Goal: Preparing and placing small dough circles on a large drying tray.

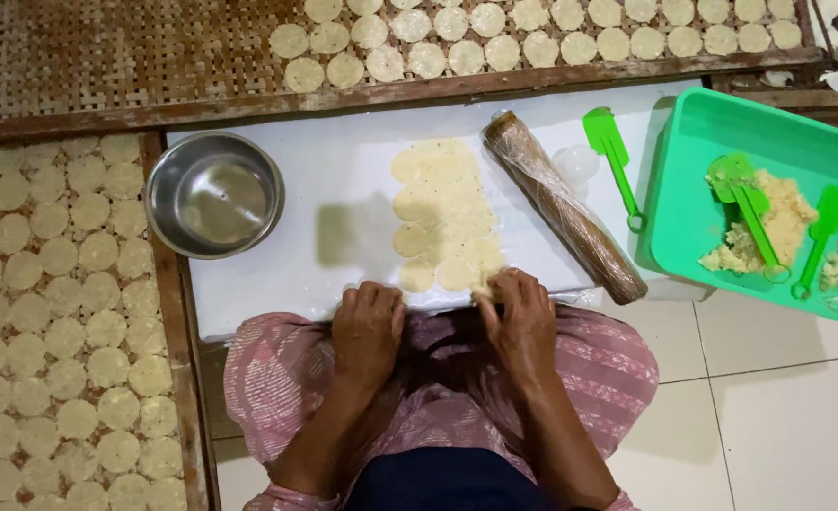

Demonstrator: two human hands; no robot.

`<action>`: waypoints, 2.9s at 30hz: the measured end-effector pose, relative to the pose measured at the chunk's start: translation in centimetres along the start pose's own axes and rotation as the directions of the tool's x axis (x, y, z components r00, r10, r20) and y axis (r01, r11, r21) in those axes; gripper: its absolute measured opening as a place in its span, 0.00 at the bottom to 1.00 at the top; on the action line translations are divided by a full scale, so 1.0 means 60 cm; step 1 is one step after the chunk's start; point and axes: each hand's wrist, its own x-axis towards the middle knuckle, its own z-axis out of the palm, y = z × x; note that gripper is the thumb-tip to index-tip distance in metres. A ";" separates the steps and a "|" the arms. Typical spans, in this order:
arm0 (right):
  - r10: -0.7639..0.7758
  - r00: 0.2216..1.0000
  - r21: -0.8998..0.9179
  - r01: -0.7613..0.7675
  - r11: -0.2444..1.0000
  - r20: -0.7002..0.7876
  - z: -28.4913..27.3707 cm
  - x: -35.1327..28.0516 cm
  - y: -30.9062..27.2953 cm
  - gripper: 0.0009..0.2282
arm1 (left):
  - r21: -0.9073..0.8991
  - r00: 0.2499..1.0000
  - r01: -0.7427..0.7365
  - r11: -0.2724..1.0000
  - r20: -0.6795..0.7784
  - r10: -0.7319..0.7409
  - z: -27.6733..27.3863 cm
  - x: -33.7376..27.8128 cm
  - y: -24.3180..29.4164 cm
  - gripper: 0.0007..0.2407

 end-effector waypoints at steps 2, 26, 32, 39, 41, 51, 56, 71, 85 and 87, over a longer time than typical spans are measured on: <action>0.086 0.996 0.069 -0.088 0.994 0.037 0.013 0.000 0.034 0.16 | -0.003 1.000 0.003 1.000 0.011 -0.003 0.002 0.000 -0.002 0.08; 0.498 0.672 0.556 -0.737 0.384 0.548 -0.172 0.046 -0.089 0.12 | -0.483 0.889 0.440 0.756 0.351 -0.293 0.013 0.025 0.005 0.08; -0.074 0.967 0.615 -0.095 0.782 0.244 -0.075 0.040 -0.044 0.17 | -0.708 0.852 0.514 0.484 0.489 -0.190 0.030 0.041 0.008 0.12; -0.167 0.976 0.559 0.063 0.827 0.137 -0.120 0.107 -0.051 0.20 | -0.781 0.857 0.404 0.476 0.506 0.102 0.024 0.094 0.002 0.14; -0.148 0.982 0.535 0.061 0.842 0.121 -0.142 0.141 -0.032 0.19 | -0.767 0.818 0.449 0.458 0.560 0.136 -0.006 0.128 0.021 0.16; -0.163 0.947 0.026 0.177 0.984 -0.276 -0.152 0.337 0.113 0.16 | -0.894 0.946 0.317 0.317 0.322 -0.037 -0.037 0.268 -0.061 0.16; -0.168 0.948 -0.008 0.172 0.985 -0.269 -0.097 0.367 0.148 0.17 | -0.858 0.881 0.445 0.256 0.368 -0.297 -0.014 0.279 -0.111 0.15; -0.203 0.979 -0.165 0.197 0.967 -0.023 -0.069 0.354 0.047 0.30 | -0.957 0.910 0.287 0.029 0.263 -0.320 -0.067 0.238 -0.117 0.15; -0.373 0.925 -0.096 0.379 0.920 0.075 0.037 0.389 -0.029 0.18 | -0.968 0.918 0.250 0.025 0.228 -0.324 -0.067 0.237 -0.106 0.14; -0.533 0.837 -0.207 0.547 0.811 0.127 0.048 0.389 -0.045 0.23 | -0.971 0.927 0.235 0.038 0.212 -0.311 -0.063 0.237 -0.107 0.13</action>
